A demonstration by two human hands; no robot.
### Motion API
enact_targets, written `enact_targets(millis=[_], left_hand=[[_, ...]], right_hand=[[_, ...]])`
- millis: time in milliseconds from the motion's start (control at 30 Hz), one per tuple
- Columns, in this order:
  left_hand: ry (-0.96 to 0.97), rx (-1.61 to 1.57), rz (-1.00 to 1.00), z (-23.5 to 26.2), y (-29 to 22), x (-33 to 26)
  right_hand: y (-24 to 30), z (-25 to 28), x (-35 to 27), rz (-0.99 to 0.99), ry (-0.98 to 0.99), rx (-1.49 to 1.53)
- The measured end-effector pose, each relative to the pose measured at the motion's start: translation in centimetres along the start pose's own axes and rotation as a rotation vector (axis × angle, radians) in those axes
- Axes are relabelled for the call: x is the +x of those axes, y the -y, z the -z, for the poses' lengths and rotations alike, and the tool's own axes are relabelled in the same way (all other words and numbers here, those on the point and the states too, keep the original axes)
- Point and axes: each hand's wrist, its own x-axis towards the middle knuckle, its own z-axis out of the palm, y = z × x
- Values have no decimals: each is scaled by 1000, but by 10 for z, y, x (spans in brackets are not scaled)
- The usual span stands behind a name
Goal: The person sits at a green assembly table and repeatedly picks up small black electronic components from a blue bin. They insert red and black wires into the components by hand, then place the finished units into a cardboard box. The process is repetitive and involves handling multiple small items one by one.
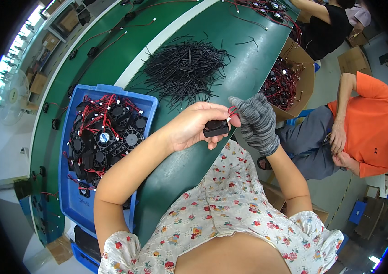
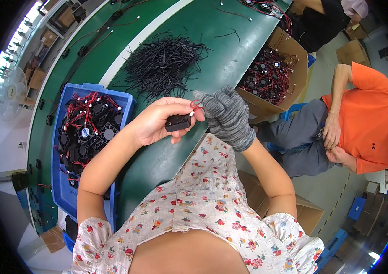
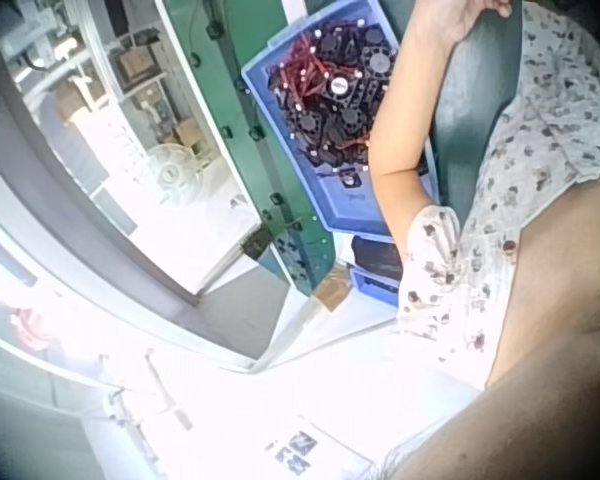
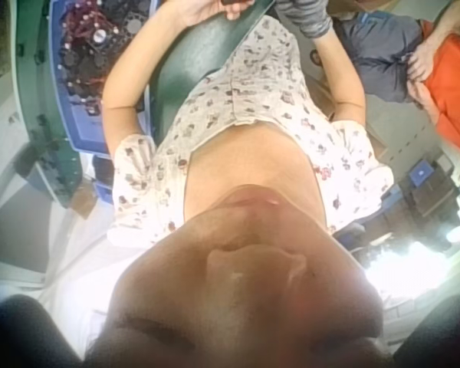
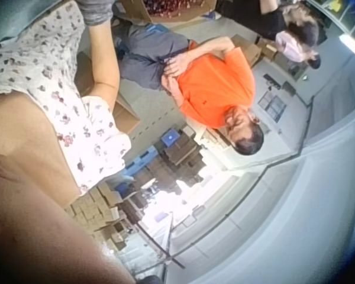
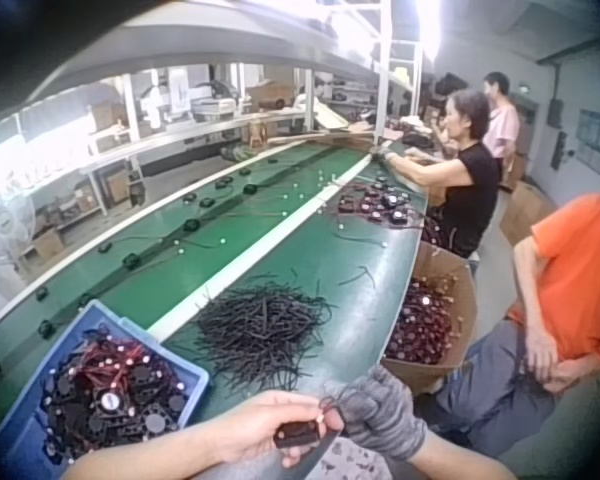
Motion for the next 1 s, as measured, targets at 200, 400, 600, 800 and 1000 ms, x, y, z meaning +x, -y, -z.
enact_targets(millis=[200, 400, 600, 800, 1000], left_hand=[[-9, -25, 9, 2, 1, 1], [-33, -74, 30, 2, 1, 0], [-40, 85, 39, -1, 1, 2], [5, 261, -43, 0, 5, 3], [-59, 424, -145, -8, 7, 3]], right_hand=[[4, 3, 1, 71, 65, -90], [1, 4, -3, 145, 65, -195], [-6, 6, -7, 189, 85, -194], [-10, 15, -3, 230, 142, -210], [-16, 25, 3, 250, 139, -190]])
